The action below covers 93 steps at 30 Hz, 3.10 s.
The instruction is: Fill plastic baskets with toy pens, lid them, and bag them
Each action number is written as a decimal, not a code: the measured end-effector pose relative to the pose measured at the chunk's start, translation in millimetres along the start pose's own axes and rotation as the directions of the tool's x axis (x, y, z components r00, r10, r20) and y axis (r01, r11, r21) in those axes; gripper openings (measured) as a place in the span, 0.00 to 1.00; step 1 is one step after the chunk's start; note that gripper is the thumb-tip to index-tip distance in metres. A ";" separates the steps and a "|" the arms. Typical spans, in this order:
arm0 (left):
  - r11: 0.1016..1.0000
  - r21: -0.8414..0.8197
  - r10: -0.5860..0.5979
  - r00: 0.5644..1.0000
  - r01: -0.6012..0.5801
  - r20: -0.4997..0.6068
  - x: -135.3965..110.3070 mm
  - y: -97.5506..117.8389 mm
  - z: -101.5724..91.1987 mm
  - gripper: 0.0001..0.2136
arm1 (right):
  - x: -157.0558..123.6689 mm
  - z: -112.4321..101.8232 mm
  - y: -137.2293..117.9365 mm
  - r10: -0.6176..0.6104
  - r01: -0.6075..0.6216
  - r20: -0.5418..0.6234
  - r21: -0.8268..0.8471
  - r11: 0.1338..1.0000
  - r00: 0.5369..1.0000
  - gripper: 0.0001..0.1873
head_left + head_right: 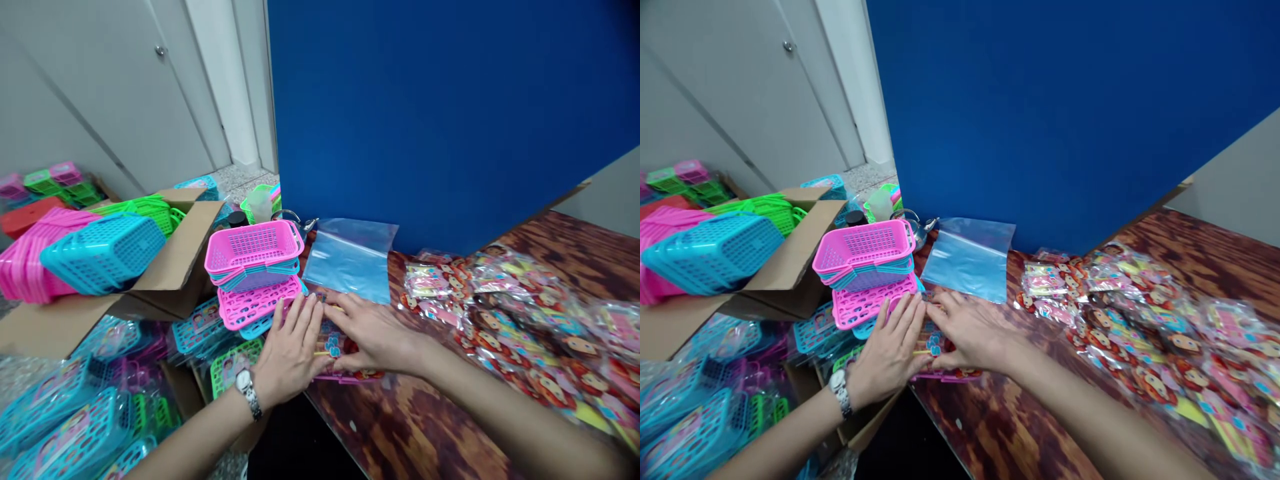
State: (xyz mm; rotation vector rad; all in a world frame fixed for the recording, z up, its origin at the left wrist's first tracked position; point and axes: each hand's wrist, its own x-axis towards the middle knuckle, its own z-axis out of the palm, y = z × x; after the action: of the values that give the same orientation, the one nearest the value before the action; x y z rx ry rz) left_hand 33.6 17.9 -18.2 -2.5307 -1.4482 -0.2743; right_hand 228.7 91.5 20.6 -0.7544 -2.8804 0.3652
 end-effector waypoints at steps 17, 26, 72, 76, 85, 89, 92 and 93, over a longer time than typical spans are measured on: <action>0.996 -0.016 0.079 0.956 -0.087 -0.284 -8.4 16.1 -0.9 0.25 | 23.7 1.8 15.1 -0.005 -0.013 0.108 0.164 0.986 0.994 0.19; 0.996 -0.084 0.038 0.999 -0.040 -0.030 5.1 17.6 6.4 0.29 | 21.2 11.8 28.0 0.002 -0.046 0.144 0.301 0.952 0.990 0.24; 0.980 -0.166 0.159 0.940 -0.113 0.300 14.6 -20.7 26.1 0.46 | -13.6 69.7 12.3 0.078 -0.078 -0.010 -0.190 0.979 0.997 0.49; 0.984 -0.104 0.167 0.939 -0.141 0.300 13.0 -18.0 29.7 0.47 | -15.1 70.2 10.6 0.080 -0.077 0.003 -0.229 0.970 0.997 0.49; 0.975 -0.159 0.200 0.931 -0.157 0.307 12.8 -26.6 26.6 0.49 | -16.7 68.8 10.4 0.067 -0.068 -0.010 -0.248 0.966 0.998 0.54; 0.978 -0.084 0.209 0.937 -0.193 0.280 10.9 -21.6 1.2 0.42 | -15.9 70.4 6.6 0.075 -0.075 -0.012 -0.266 0.961 0.997 0.56; 0.981 0.010 0.186 0.964 -0.192 0.192 7.6 -9.0 -14.5 0.31 | -15.6 68.0 5.2 0.077 -0.072 0.006 -0.282 0.957 0.997 0.54; 0.981 0.017 0.190 0.968 -0.195 0.165 6.8 -5.1 -16.2 0.29 | -15.6 66.7 4.9 0.079 -0.073 0.008 -0.283 0.956 0.997 0.52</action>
State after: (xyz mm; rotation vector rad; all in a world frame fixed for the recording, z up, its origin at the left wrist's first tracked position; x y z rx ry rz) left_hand 31.7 21.6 -0.4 -2.6952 -1.2333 -0.0107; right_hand 231.2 74.7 -46.0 -0.9115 -2.9634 -0.0363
